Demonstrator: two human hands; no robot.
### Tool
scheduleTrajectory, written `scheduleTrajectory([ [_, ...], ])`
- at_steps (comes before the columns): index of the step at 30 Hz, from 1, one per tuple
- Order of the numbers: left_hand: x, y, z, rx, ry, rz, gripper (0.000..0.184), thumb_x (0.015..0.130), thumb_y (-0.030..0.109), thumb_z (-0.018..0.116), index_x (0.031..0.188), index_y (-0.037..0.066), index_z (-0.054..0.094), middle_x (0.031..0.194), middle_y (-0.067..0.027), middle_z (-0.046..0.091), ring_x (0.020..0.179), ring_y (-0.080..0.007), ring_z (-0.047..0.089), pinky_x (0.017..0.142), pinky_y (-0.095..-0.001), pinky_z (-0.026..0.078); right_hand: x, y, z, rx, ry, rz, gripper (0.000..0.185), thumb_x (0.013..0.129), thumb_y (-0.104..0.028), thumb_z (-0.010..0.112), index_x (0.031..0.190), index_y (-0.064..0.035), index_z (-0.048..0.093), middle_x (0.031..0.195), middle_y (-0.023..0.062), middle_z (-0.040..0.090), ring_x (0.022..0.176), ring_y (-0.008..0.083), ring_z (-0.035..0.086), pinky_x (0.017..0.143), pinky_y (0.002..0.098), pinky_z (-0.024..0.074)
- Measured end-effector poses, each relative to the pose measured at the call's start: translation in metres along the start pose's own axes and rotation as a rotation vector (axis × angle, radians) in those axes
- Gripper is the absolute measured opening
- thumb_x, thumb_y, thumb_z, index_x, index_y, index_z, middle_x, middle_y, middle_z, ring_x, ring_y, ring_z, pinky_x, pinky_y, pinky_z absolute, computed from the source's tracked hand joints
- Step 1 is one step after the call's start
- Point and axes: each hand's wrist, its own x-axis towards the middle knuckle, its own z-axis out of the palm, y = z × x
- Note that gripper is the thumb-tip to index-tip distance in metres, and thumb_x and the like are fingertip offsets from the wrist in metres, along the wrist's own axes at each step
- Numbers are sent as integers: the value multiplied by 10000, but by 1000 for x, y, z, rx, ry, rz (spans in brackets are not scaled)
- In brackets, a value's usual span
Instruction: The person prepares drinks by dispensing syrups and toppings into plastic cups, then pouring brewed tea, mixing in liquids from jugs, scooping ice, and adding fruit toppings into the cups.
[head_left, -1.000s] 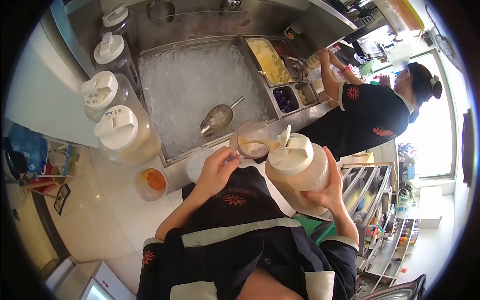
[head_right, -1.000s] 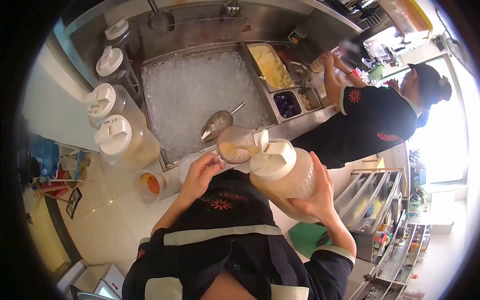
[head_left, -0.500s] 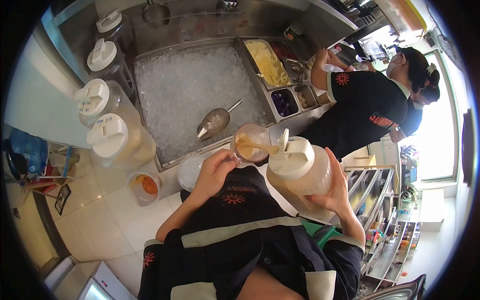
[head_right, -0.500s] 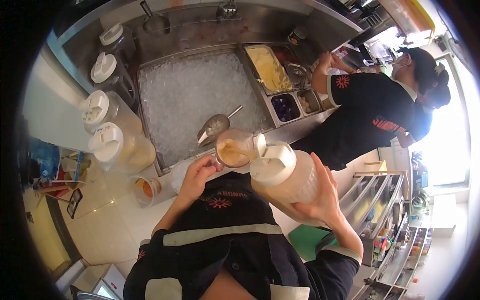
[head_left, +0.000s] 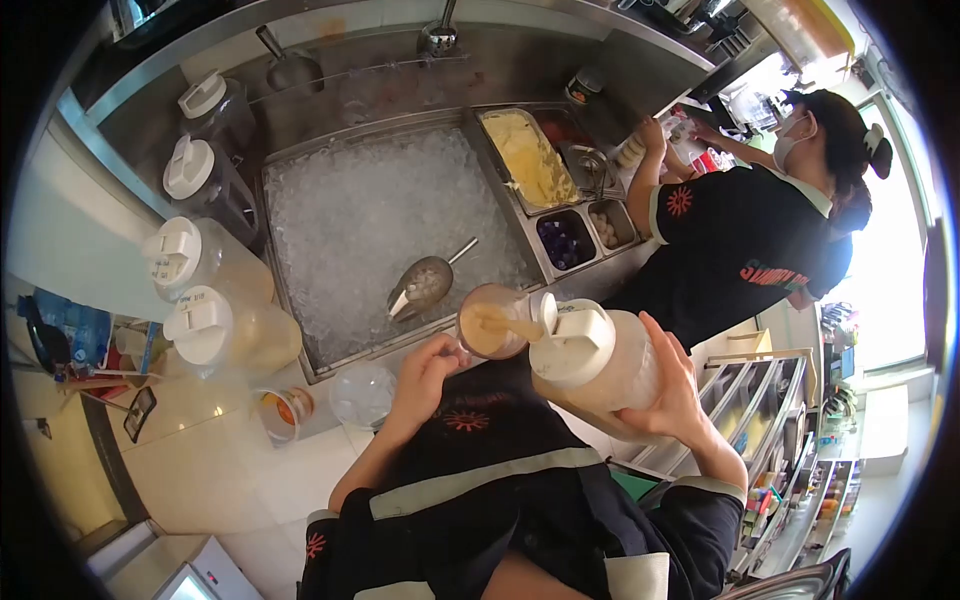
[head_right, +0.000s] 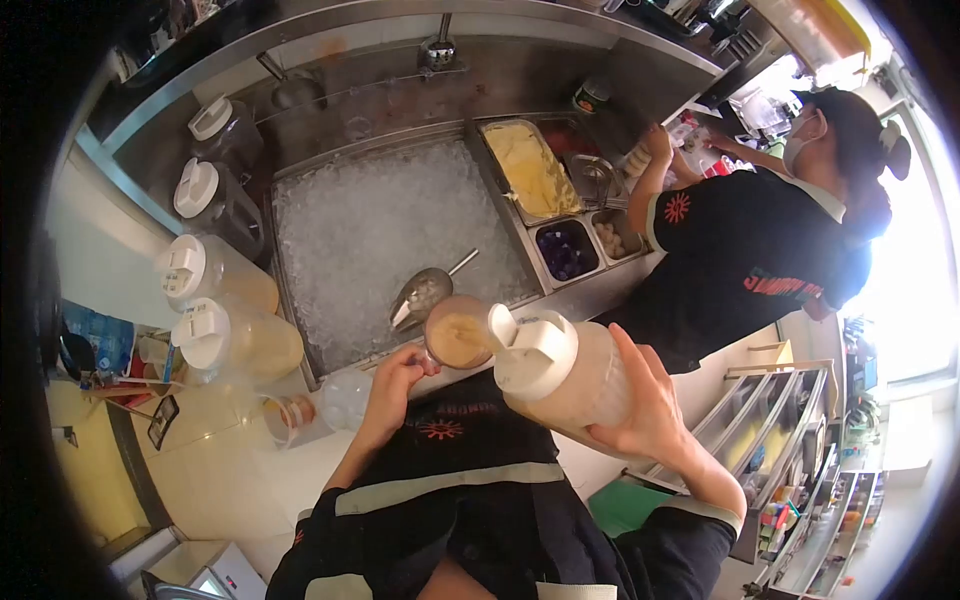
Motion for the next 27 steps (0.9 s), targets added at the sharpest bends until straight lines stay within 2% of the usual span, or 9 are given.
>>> scheduleTrajectory([
  [11, 18, -16, 17, 8, 51, 18, 109, 728, 43, 419, 772, -20, 496, 756, -49, 511, 741, -126, 494, 723, -252, 390, 19, 26, -18, -2, -51, -14, 958, 390, -234, 660, 1246, 17, 311, 951, 158, 502, 896, 293, 509, 808, 352, 391],
  [13, 19, -16, 20, -54, 59, 2, 107, 730, 43, 416, 768, -19, 495, 741, -49, 501, 736, -131, 496, 717, -252, 390, 20, 26, -24, -5, -106, -32, 934, 436, -162, 697, 1265, -20, 291, 1055, 196, 465, 954, 340, 496, 827, 374, 408],
  [17, 19, -18, 24, -26, 44, 26, 107, 725, 49, 417, 761, -16, 494, 740, -52, 500, 737, -135, 497, 715, -255, 390, 20, 28, -27, -12, -106, -44, 936, 437, -163, 700, 1266, -21, 291, 1055, 195, 466, 954, 339, 496, 827, 373, 408],
  [23, 17, -27, 26, -7, 53, 15, 114, 712, 60, 422, 753, -21, 490, 740, -59, 506, 729, -142, 496, 699, -257, 387, 12, 31, -26, -34, -125, -23, 933, 436, -166, 704, 1263, -19, 299, 1043, 196, 470, 945, 339, 499, 821, 372, 411],
  [25, 15, -22, 27, 25, 48, 9, 111, 711, 58, 423, 746, -24, 489, 737, -61, 508, 723, -143, 495, 692, -255, 388, 9, 32, -21, -11, -53, -42, 957, 384, -201, 667, 1253, -9, 315, 956, 162, 498, 893, 311, 507, 801, 366, 395],
  [27, 14, -22, 26, 21, 44, 17, 110, 710, 57, 424, 744, -26, 488, 736, -63, 508, 721, -144, 496, 691, -256, 389, 6, 30, -20, -16, -57, -32, 956, 385, -199, 667, 1253, -11, 315, 956, 163, 499, 892, 311, 507, 802, 367, 395],
])
